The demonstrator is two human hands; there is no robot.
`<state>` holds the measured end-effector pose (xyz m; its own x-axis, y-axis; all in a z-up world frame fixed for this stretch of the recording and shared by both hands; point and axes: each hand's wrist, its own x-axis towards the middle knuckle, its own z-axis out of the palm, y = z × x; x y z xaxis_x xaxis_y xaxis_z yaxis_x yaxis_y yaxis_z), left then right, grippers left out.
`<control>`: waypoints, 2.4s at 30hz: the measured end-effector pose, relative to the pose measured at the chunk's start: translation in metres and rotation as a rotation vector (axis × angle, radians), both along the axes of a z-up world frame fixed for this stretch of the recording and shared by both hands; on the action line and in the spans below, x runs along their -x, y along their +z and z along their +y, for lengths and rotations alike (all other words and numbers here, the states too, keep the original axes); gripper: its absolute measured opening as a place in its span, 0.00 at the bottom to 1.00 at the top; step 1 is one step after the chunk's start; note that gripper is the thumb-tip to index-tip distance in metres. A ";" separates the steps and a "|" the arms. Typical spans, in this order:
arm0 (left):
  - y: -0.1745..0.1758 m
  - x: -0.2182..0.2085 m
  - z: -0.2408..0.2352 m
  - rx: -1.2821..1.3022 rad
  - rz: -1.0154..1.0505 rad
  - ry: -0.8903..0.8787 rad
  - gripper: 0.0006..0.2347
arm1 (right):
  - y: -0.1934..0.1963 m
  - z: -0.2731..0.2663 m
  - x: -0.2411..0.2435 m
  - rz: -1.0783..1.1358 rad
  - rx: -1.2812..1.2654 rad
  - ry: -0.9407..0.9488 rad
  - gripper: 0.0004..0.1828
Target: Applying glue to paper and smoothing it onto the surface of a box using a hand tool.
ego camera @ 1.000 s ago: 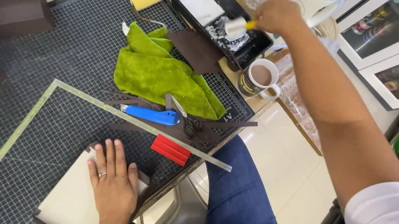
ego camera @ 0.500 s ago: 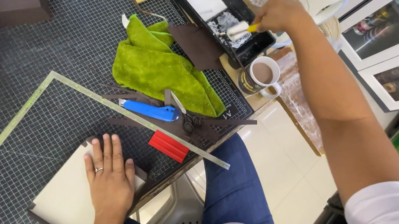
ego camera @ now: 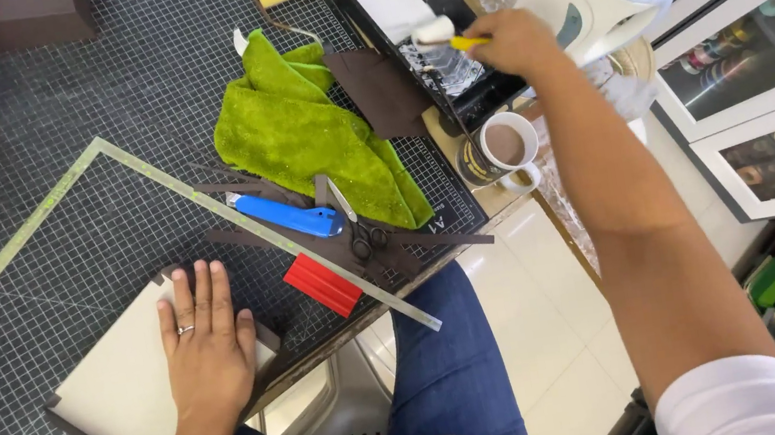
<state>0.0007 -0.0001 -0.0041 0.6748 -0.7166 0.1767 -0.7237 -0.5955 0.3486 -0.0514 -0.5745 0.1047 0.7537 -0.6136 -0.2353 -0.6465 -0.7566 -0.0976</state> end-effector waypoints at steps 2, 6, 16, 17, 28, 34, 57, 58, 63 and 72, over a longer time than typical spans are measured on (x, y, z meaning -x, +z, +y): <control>0.002 0.001 0.001 0.001 -0.002 -0.003 0.29 | 0.000 0.002 0.005 -0.021 0.047 0.024 0.19; 0.004 0.002 -0.002 0.015 -0.039 0.000 0.29 | 0.061 0.043 0.017 0.251 0.071 -0.051 0.19; -0.001 -0.013 -0.002 0.039 -0.025 0.027 0.30 | 0.013 0.075 0.055 -0.320 0.019 0.010 0.24; 0.002 -0.021 -0.002 0.040 -0.036 0.014 0.33 | 0.031 0.117 0.061 -0.448 -0.157 -0.004 0.22; 0.006 -0.120 -0.006 0.004 0.260 0.173 0.47 | 0.016 0.398 0.136 -0.544 -0.243 0.400 0.19; -0.010 -0.139 -0.008 0.180 0.556 0.244 0.29 | 0.001 0.420 0.148 -0.387 -0.060 0.420 0.19; 0.071 -0.128 0.003 0.265 1.132 0.365 0.46 | -0.006 0.423 0.025 -0.469 -0.202 0.409 0.23; 0.074 -0.127 0.004 0.265 1.134 0.368 0.46 | -0.011 0.422 0.027 -0.466 -0.204 0.411 0.23; 0.077 -0.127 0.004 0.231 1.122 0.372 0.46 | -0.033 0.423 0.028 -0.467 -0.109 0.470 0.22; 0.076 -0.127 0.005 0.258 1.119 0.379 0.46 | -0.041 0.420 0.018 -0.488 -0.091 0.493 0.23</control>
